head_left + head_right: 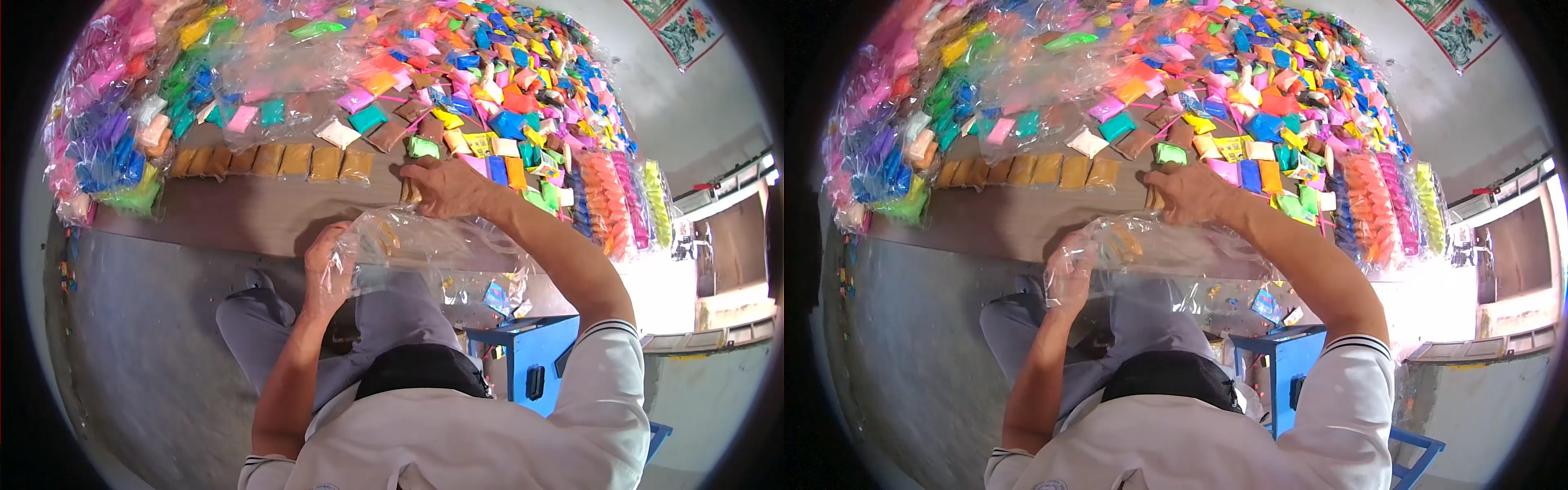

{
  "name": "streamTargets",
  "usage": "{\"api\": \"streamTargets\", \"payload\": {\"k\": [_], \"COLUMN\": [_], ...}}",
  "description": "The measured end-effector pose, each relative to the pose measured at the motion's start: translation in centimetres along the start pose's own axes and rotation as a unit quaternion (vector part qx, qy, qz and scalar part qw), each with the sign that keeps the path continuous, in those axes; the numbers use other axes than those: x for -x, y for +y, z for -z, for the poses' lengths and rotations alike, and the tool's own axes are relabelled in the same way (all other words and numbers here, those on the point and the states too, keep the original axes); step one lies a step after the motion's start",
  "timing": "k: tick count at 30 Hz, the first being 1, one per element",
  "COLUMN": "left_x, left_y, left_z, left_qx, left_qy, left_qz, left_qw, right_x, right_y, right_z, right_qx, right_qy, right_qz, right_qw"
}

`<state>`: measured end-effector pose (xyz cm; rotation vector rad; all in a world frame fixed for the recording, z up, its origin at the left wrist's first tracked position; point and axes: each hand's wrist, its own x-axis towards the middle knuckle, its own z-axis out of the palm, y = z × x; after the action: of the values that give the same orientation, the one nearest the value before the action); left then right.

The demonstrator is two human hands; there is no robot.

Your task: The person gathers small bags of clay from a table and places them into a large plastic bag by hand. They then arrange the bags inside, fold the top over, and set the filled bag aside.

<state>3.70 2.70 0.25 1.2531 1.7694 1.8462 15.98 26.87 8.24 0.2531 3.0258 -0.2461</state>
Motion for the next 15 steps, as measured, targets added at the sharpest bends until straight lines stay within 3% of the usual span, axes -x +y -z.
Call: {"api": "streamTargets", "payload": {"k": [4, 7, 9, 12, 14, 15], "left_x": [0.1, 0.4, 0.5, 0.5, 0.2, 0.2], "left_y": [0.4, -1.3, -2.1, -1.8, -1.4, -1.4], "left_z": [0.0, -0.3, -0.3, -0.4, -0.4, -0.3], "left_qx": [-0.028, 0.015, 0.028, 0.068, 0.067, 0.049], "left_qy": [0.005, 0.015, 0.020, 0.018, 0.014, 0.012], "left_qz": [0.016, 0.029, 0.059, 0.077, 0.069, 0.062], "left_qw": [0.999, 0.999, 0.998, 0.995, 0.995, 0.997], "right_x": [0.0, -0.3, 0.1, 4.6, 10.0, 14.1], "right_y": [-0.2, -1.2, 0.5, 0.0, -2.0, -1.5], "right_z": [0.3, 1.8, 2.3, 8.2, 10.9, 10.7], "right_qx": [0.004, 0.004, -0.155, -0.410, -0.478, -0.470], "right_qy": [-0.005, -0.064, 0.042, 0.125, 0.223, 0.214], "right_qz": [0.014, -0.058, -0.083, -0.089, -0.061, -0.038], "right_qw": [1.000, 0.996, 0.984, 0.899, 0.847, 0.856]}}
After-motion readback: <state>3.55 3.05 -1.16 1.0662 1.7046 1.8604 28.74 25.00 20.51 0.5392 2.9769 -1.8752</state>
